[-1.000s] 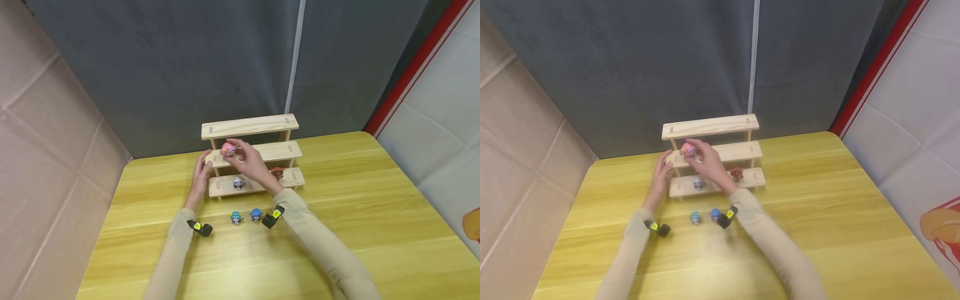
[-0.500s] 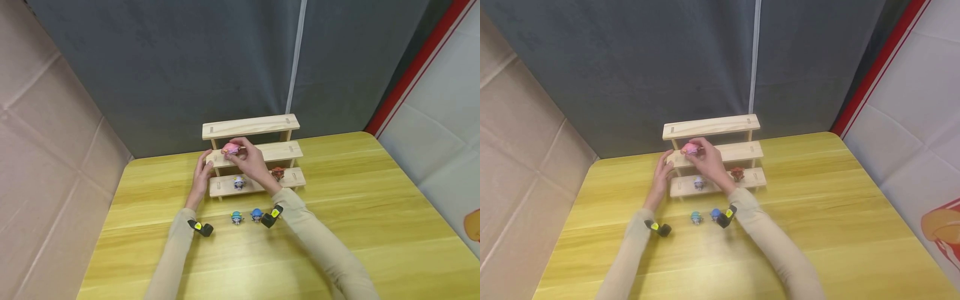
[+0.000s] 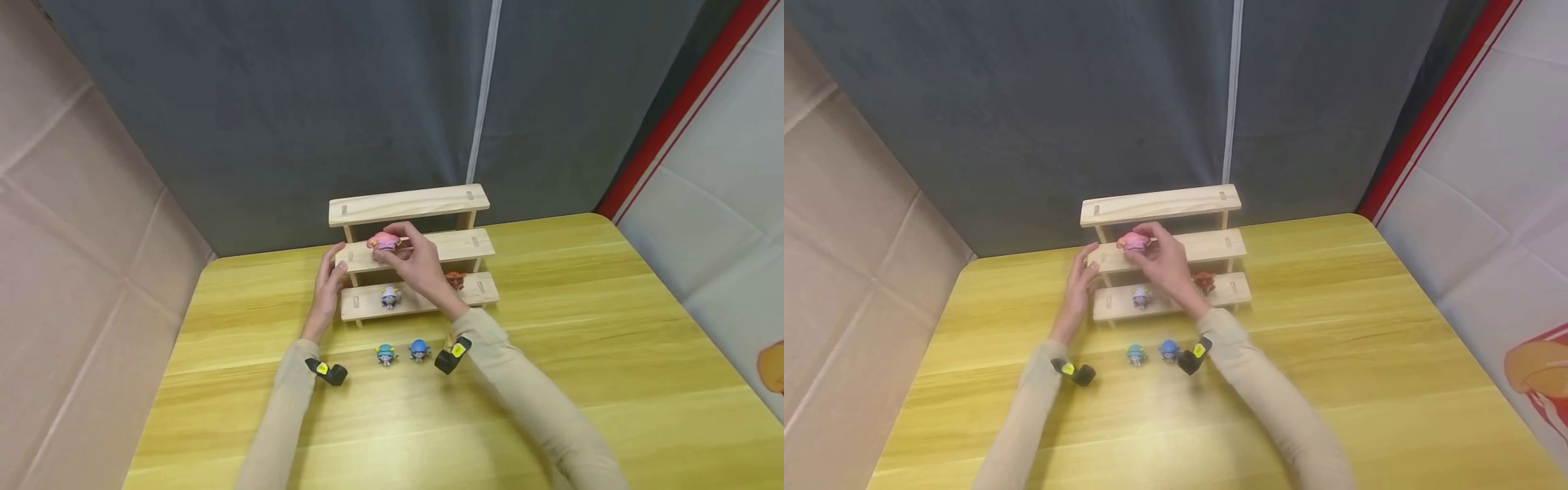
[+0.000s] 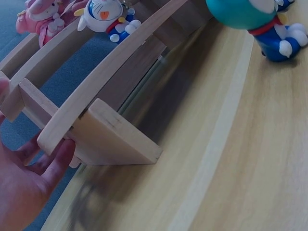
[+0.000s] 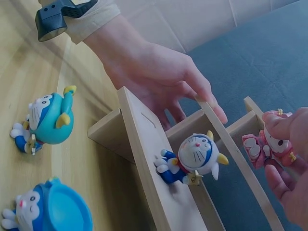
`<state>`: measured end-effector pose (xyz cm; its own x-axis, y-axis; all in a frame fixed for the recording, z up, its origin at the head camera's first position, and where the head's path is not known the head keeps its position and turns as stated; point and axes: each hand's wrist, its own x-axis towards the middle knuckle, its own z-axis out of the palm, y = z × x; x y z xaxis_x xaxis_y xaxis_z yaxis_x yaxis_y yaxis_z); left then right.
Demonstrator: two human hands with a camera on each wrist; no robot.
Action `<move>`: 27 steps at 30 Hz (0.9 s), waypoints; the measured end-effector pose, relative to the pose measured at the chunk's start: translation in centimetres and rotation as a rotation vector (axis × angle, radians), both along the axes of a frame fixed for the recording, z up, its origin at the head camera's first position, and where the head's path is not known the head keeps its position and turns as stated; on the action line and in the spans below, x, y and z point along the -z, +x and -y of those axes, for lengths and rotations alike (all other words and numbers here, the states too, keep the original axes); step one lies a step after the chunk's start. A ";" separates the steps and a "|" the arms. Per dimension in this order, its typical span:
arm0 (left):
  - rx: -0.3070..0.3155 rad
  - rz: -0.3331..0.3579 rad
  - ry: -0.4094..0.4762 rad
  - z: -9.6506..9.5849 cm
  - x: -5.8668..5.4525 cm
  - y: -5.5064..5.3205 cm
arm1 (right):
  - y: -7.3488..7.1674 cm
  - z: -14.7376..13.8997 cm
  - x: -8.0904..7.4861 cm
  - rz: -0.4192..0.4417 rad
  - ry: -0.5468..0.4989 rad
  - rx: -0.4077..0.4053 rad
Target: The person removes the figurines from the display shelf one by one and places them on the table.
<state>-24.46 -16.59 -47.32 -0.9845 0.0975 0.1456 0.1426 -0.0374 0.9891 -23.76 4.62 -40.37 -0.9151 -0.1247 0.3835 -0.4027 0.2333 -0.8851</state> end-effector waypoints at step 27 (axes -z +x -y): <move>-0.022 -0.052 0.022 0.2 0.3 0.1 | 3.6 -0.5 -0.7 -0.080 0.070 -0.081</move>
